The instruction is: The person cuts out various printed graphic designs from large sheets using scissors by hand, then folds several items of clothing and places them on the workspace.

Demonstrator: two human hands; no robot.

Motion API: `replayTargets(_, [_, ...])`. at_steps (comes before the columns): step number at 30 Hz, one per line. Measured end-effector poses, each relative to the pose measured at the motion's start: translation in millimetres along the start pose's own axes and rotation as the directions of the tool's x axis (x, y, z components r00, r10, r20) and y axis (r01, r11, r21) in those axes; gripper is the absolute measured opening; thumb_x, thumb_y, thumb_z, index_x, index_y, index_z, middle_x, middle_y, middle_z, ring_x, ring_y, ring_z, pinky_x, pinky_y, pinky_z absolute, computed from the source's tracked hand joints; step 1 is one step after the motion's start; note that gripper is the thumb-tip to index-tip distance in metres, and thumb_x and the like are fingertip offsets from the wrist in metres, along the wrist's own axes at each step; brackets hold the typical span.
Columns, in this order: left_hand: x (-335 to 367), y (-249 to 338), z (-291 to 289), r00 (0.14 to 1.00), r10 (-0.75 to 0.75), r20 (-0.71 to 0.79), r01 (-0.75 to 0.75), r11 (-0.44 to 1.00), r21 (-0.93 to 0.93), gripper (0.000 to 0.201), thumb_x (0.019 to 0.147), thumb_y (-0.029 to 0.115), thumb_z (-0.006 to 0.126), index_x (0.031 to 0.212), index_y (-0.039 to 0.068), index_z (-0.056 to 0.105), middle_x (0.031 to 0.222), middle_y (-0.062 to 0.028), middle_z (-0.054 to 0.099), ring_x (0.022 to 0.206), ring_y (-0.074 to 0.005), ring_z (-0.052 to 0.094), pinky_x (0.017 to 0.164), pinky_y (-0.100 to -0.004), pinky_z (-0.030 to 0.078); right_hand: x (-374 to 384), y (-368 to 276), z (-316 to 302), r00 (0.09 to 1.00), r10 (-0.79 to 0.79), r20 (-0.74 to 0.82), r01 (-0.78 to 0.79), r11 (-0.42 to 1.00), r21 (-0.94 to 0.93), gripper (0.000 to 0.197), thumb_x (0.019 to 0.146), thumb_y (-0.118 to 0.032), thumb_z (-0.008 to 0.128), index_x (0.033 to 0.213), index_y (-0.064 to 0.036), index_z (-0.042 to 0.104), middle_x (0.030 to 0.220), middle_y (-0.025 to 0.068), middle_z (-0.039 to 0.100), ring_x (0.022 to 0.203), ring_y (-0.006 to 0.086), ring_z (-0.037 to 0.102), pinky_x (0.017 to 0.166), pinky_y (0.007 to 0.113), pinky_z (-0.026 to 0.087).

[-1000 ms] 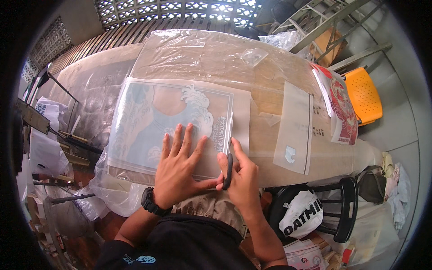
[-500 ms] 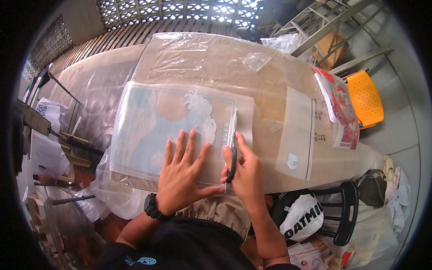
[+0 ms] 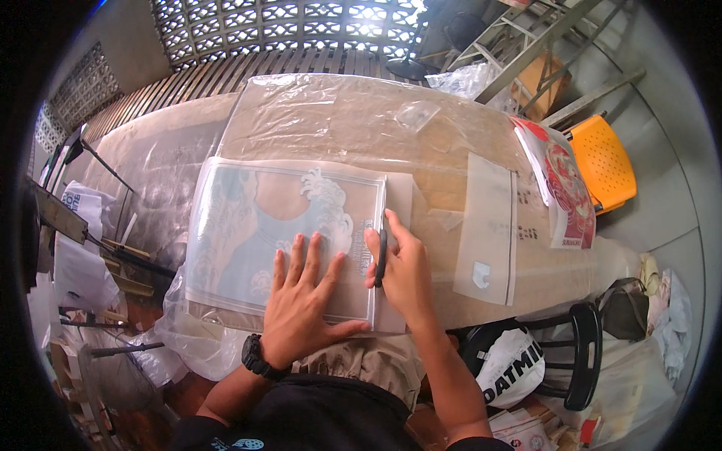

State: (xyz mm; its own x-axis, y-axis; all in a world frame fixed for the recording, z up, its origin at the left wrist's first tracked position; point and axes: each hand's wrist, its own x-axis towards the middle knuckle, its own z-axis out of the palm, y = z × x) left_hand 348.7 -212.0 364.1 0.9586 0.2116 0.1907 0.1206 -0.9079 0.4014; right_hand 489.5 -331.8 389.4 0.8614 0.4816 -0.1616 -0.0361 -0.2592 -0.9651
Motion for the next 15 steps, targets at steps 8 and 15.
replayTargets(8, [1,1,-1,1.000,0.015,-0.010,-0.015,1.000,0.010,0.106,0.073,0.076,0.070,0.150,0.007,0.046,0.160,-0.0316,0.027,0.150,-0.0494,0.019,0.121,-0.0605,0.013,38,-11,-14,0.993,-0.092,-0.070,0.092,0.996,-0.003,0.067,0.098,-0.037,0.068,0.149,-0.0012,0.045,0.061,0.0028,0.060,0.046,0.0086,0.058,0.038,0.022,0.037])
replayTargets(15, [-2,-1,-3,1.000,0.005,0.027,-0.006,1.000,0.025,0.100,0.075,0.075,0.069,0.147,0.009,0.050,0.161,-0.0299,0.027,0.151,-0.0489,0.020,0.121,-0.0608,0.016,-29,-5,-43,0.904,-0.360,0.230,0.403,0.536,-0.742,0.051,0.077,-0.013,0.082,0.125,-0.0062,0.066,0.086,0.0129,0.070,0.079,0.0254,0.068,0.072,0.037,0.053])
